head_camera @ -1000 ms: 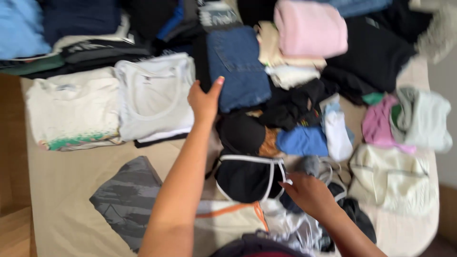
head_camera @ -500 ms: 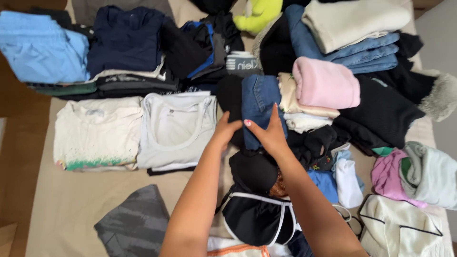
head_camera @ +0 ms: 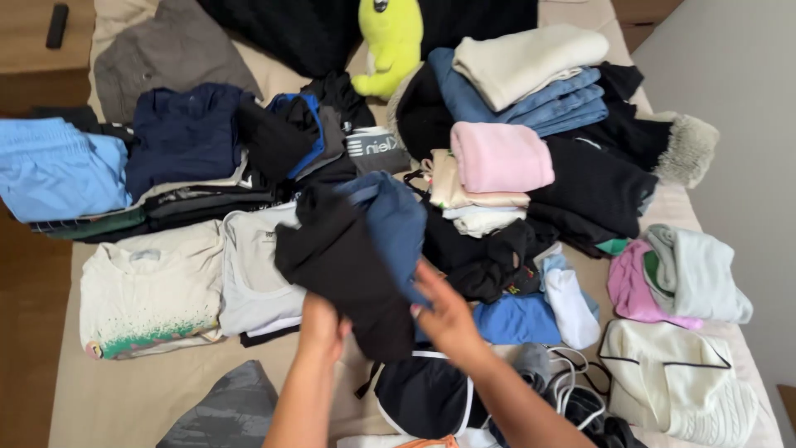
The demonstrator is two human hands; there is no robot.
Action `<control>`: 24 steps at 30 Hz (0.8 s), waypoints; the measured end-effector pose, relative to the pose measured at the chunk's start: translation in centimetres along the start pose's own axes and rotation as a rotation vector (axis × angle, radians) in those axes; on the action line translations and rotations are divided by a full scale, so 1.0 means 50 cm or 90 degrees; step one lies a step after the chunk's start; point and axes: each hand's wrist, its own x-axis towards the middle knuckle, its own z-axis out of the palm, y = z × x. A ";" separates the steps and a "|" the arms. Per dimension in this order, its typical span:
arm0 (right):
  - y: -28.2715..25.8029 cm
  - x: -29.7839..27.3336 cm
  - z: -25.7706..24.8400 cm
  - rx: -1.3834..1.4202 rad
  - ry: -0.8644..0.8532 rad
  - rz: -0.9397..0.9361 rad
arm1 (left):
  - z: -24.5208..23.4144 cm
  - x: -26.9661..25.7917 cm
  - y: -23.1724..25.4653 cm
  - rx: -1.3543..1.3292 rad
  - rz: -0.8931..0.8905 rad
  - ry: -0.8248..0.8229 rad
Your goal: Folding and organizing various pieces of laundry on a bed and sorting them into a basket.
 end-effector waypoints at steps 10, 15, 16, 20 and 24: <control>-0.346 -0.054 -0.171 -0.115 -0.195 -0.400 | 0.300 -0.281 0.164 -0.076 0.045 -0.276; -0.222 -0.023 -0.312 -0.230 0.002 -0.470 | 0.581 -0.120 0.112 -0.177 0.051 -0.443; -0.174 -0.006 -0.360 0.068 0.209 -0.244 | 0.637 -0.071 0.105 -0.198 0.053 -0.473; -0.301 -0.050 -0.394 -0.140 0.326 -0.299 | 0.827 0.130 0.078 -0.275 0.048 -0.584; -0.514 0.141 -0.442 -0.453 0.411 -0.357 | 0.948 0.287 0.070 -0.348 0.020 -0.708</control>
